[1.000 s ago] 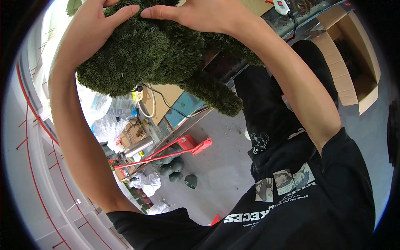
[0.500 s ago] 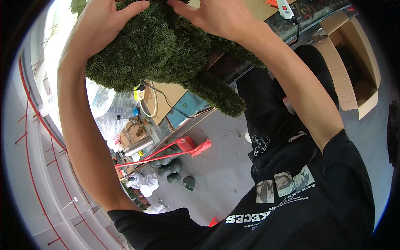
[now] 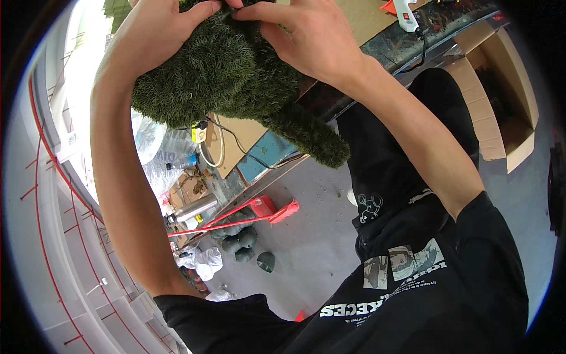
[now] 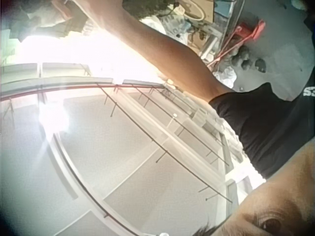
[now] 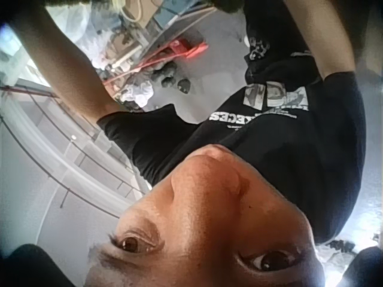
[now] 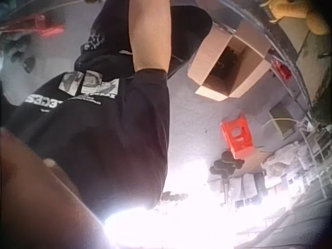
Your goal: Attaching decorative moss pieces to a foam sculpture using a hot glue gun and a power drill.
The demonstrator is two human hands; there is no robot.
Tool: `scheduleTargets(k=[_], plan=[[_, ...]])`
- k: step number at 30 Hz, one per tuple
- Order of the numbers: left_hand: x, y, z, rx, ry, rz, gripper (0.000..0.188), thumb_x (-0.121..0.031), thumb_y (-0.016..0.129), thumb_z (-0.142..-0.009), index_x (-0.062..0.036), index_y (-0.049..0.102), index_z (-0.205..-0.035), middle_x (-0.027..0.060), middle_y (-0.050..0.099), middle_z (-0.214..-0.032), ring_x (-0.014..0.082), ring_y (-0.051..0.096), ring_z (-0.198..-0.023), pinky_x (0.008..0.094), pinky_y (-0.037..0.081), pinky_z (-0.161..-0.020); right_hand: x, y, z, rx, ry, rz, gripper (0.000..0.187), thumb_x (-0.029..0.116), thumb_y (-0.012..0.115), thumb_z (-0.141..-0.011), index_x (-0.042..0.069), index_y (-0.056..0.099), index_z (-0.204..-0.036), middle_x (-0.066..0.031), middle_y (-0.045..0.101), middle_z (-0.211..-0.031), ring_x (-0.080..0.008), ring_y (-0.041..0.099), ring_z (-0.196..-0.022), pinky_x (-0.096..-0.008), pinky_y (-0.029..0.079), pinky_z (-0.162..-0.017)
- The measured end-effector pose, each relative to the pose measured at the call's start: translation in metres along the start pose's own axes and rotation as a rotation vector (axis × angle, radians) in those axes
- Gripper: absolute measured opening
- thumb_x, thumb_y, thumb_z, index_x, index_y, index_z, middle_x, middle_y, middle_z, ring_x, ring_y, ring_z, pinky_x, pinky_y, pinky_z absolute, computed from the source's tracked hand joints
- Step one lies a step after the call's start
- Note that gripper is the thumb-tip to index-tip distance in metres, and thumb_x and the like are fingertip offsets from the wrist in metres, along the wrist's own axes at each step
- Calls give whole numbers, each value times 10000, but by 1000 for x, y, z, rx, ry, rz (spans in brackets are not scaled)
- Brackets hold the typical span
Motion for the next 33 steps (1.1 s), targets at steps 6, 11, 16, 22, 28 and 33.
scheduleTargets(k=[6, 11, 16, 22, 28, 33], plan=[[16, 5, -12, 144, -121, -34, 228, 1, 661, -884, -96, 794, -1041, 208, 634, -1391, 377, 458, -1429, 463, 332, -1204, 1, 1, 12, 30, 19, 30, 380, 14, 720, -797, 104, 747, -1166, -260, 432, -1506, -452, 455, -1362, -509, 415, -1133], [4, 5, -5, 67, -1, -13, 239, -1, 650, -890, -94, 788, -1062, 209, 618, -1401, 361, 482, -1410, 453, 363, -1185, 5, 0, 18, 84, 59, 46, 449, 13, 702, -805, 117, 724, -1242, -276, 397, -1535, -455, 443, -1379, -507, 409, -1140], [19, 6, -5, 98, 19, 25, 270, -5, 641, -898, -105, 779, -1108, 217, 575, -1451, 366, 479, -1413, 455, 372, -1179, 11, 3, 22, 116, 126, 9, 499, 15, 685, -814, 131, 699, -1299, -295, 364, -1552, -472, 429, -1392, -507, 400, -1149], [-2, -4, -6, 140, -92, -3, 308, 4, 625, -906, -118, 768, -1150, 224, 539, -1489, 376, 463, -1430, 461, 359, -1190, 13, -4, 21, 115, 120, 7, 490, 44, 680, -850, 117, 675, -1334, -321, 350, -1548, -492, 426, -1389, -512, 396, -1148], [16, 0, -15, 175, -99, 60, 313, -2, 628, -907, -121, 765, -1162, 231, 538, -1487, 373, 450, -1443, 469, 345, -1200, -7, -33, 20, 21, 39, 50, 363, 125, 703, -904, 31, 646, -1250, -297, 569, -1307, -393, 612, -1180, -440, 508, -980], [-14, -5, -4, 152, -126, 32, 332, -6, 608, -914, -123, 754, -1187, 219, 508, -1506, 390, 461, -1419, 469, 363, -1182, -89, -91, 44, -180, 406, 386, 264, 214, 734, -886, 18, 726, -1062, -186, 696, -1107, -366, 619, -1129, -446, 495, -996]])
Point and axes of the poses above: each hand's wrist, its own z-axis away from the middle knuckle, its own y-axis out of the palm, x = y × z, the point moved 3 cm from there along -z, towards the middle knuckle
